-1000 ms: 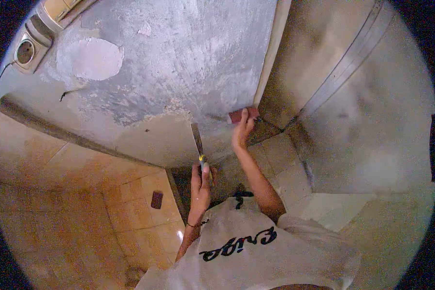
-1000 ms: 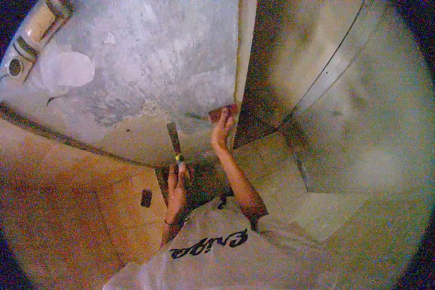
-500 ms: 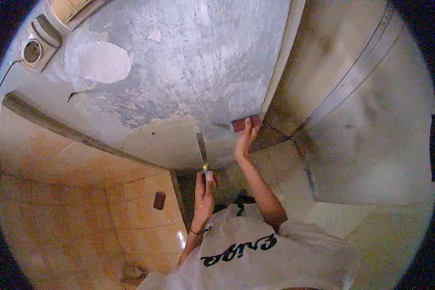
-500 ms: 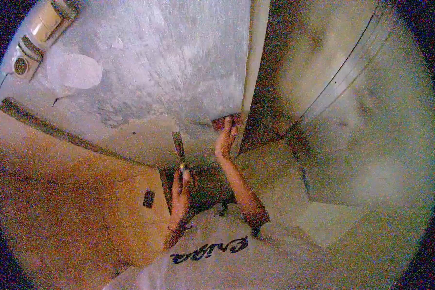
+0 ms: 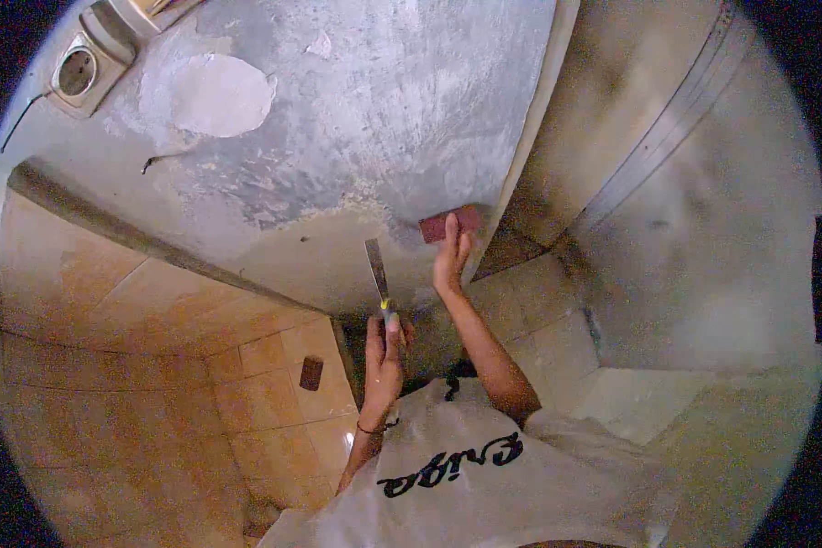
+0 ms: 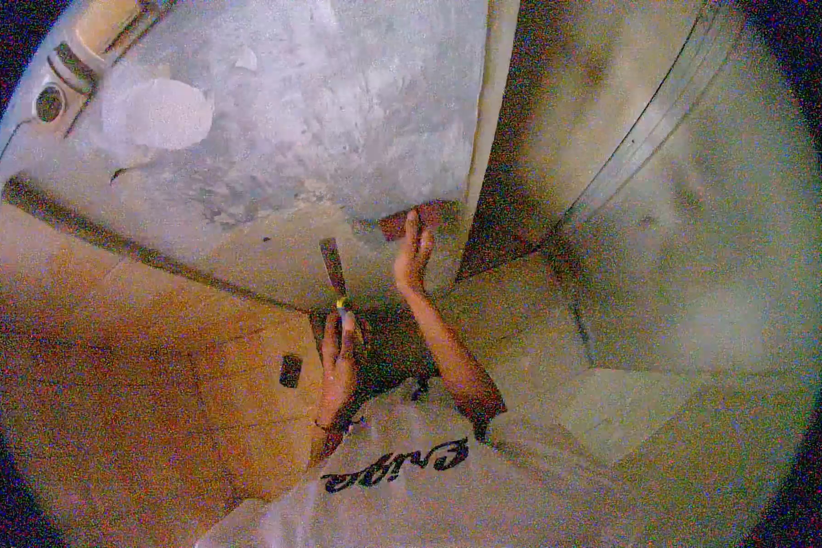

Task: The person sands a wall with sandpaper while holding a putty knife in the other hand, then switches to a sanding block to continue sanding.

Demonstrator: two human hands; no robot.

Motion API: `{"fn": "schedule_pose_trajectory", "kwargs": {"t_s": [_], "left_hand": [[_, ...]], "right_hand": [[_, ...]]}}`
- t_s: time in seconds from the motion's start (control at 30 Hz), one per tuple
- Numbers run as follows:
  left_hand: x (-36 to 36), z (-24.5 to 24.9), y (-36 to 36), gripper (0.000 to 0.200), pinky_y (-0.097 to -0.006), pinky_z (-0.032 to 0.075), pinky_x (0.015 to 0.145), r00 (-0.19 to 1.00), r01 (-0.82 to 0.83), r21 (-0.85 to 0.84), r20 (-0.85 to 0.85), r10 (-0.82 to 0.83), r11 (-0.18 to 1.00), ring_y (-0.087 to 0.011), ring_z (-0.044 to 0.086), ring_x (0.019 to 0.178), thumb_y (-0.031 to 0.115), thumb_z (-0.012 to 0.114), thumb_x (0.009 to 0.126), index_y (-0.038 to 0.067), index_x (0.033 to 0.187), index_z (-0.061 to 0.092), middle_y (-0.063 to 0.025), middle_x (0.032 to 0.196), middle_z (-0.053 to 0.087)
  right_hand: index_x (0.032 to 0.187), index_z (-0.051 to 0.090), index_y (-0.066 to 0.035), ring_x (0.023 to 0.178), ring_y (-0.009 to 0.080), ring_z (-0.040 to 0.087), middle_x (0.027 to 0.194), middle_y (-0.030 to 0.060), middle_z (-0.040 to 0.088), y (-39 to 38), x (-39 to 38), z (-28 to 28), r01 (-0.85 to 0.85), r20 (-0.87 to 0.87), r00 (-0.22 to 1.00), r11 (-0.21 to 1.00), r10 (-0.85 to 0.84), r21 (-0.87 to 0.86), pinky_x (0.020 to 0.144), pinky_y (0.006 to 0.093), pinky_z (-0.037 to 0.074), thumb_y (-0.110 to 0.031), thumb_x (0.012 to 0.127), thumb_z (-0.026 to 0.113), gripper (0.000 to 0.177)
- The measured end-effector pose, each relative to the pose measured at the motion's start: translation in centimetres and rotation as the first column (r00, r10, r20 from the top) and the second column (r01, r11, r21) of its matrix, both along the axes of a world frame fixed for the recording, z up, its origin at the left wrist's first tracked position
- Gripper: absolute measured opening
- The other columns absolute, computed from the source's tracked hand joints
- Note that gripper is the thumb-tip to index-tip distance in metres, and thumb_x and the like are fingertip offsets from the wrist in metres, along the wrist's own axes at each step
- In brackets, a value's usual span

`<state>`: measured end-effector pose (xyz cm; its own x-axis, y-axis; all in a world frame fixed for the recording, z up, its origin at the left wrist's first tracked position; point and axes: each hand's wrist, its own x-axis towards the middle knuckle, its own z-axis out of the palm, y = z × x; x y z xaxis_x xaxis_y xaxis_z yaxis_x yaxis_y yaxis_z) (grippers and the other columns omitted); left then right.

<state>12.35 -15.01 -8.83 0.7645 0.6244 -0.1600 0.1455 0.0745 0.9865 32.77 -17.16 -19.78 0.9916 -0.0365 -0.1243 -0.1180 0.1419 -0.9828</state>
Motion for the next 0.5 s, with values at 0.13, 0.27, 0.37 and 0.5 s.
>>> {"fn": "schedule_pose_trajectory", "kwargs": {"t_s": [0.13,0.27,0.37,0.5], "left_hand": [[-1.2,-0.6,1.7,0.035,-0.0267,0.043,0.074,0.998,0.054,-0.059,0.018,-0.053,0.997,-0.0128,0.052,0.081,0.037,0.046,0.105,0.004,0.113,0.05,-0.0039,0.092,0.058],[-2.1,-0.1,2.9,0.032,-0.0256,0.042,0.071,0.996,0.07,-0.099,-0.05,-0.075,0.993,-0.0114,0.051,0.078,0.035,0.045,0.106,0.004,0.112,0.05,-0.0026,0.09,0.057],[-2.6,0.0,3.5,0.033,-0.025,0.041,0.07,0.996,0.082,0.004,0.033,-0.082,0.997,-0.0107,0.05,0.077,0.036,0.046,0.106,0.004,0.112,0.05,-0.002,0.088,0.056],[-2.8,0.2,5.3,0.034,-0.0257,0.042,0.071,0.988,0.15,0.02,-0.04,-0.15,0.988,-0.0109,0.049,0.078,0.037,0.046,0.105,0.004,0.113,0.049,-0.0023,0.088,0.055]], "right_hand": [[0.138,0.052,-0.005,0.135,0.0307,0.034,0.152,0.0136,0.035,1.1,-0.7,-2.4,0.039,-0.017,0.999,0.975,-0.036,0.219,0.115,0.0425,0.022,-0.046,0.1,0.051,0.056],[0.124,0.054,-0.004,0.117,0.0258,0.038,0.127,0.0105,0.044,3.0,-1.5,-3.6,0.05,-0.023,0.999,0.985,-0.047,0.167,0.103,0.0404,0.029,-0.05,0.096,0.055,0.054],[0.109,0.06,0.002,0.097,0.0201,0.047,0.104,0.0073,0.054,3.9,-2.0,-6.8,0.195,0.026,0.98,0.98,-0.196,0.05,0.091,0.0367,0.039,-0.056,0.091,0.062,0.061],[0.117,0.061,0.003,0.106,0.0207,0.05,0.114,0.0093,0.058,4.0,-2.6,-3.9,0.158,-0.035,0.987,0.98,-0.155,0.124,0.096,0.0358,0.038,-0.053,0.092,0.062,0.062]]}}
